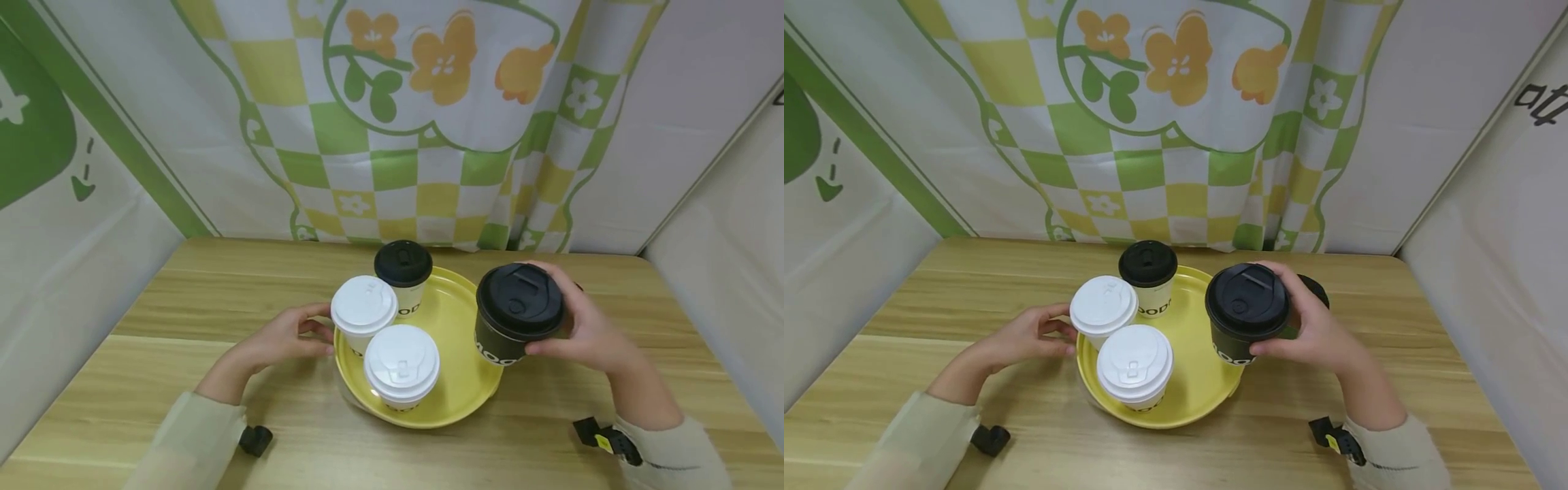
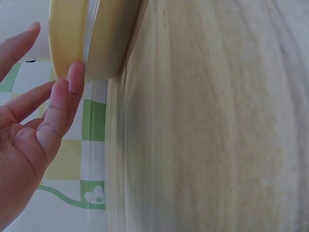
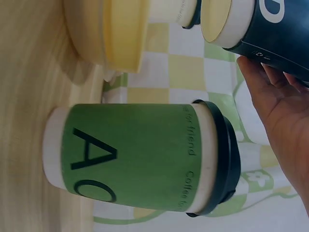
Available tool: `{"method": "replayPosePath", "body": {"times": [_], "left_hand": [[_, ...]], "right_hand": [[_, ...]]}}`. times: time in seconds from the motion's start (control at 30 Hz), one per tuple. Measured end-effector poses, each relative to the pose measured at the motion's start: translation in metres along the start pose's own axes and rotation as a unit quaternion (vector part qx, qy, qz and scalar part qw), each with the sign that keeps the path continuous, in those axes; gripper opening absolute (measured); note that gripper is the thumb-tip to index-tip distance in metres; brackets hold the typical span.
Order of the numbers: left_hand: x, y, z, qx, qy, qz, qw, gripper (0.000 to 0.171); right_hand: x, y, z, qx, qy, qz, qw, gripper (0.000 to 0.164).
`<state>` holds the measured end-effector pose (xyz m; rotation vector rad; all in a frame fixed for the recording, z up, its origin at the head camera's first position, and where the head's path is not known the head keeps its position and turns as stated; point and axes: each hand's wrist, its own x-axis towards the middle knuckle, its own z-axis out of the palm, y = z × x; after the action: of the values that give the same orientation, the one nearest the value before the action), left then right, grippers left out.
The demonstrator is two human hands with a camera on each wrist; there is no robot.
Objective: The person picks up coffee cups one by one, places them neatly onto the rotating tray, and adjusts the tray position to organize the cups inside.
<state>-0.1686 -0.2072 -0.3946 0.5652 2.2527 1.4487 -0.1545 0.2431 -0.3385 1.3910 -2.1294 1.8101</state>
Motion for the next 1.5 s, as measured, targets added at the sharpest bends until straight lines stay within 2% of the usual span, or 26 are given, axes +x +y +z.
{"method": "replayPosePath", "body": {"times": [0.23, 0.6, 0.97, 1.3, 1.5], "left_hand": [[0.002, -0.002, -0.001, -0.005, 0.000, 0.001, 1.0000, 0.071], [0.004, -0.003, -0.003, -0.013, -0.002, 0.008, 0.9999, 0.069], [0.007, -0.003, -0.005, -0.014, -0.004, -0.001, 0.9999, 0.067], [0.009, -0.002, -0.005, -0.014, -0.001, -0.002, 0.9999, 0.066], [0.009, -0.002, -0.005, -0.015, -0.002, -0.005, 0.9999, 0.066]], "right_hand": [[-0.003, 0.008, 0.008, -0.013, -0.008, 0.008, 1.000, 0.100], [-0.005, 0.010, 0.021, -0.036, -0.005, 0.093, 0.995, 0.099], [-0.008, 0.024, 0.027, -0.033, -0.016, 0.088, 0.995, 0.096], [-0.010, 0.032, 0.034, -0.020, -0.018, 0.113, 0.993, 0.096], [-0.012, 0.036, 0.041, -0.035, -0.013, 0.131, 0.991, 0.096]]}}
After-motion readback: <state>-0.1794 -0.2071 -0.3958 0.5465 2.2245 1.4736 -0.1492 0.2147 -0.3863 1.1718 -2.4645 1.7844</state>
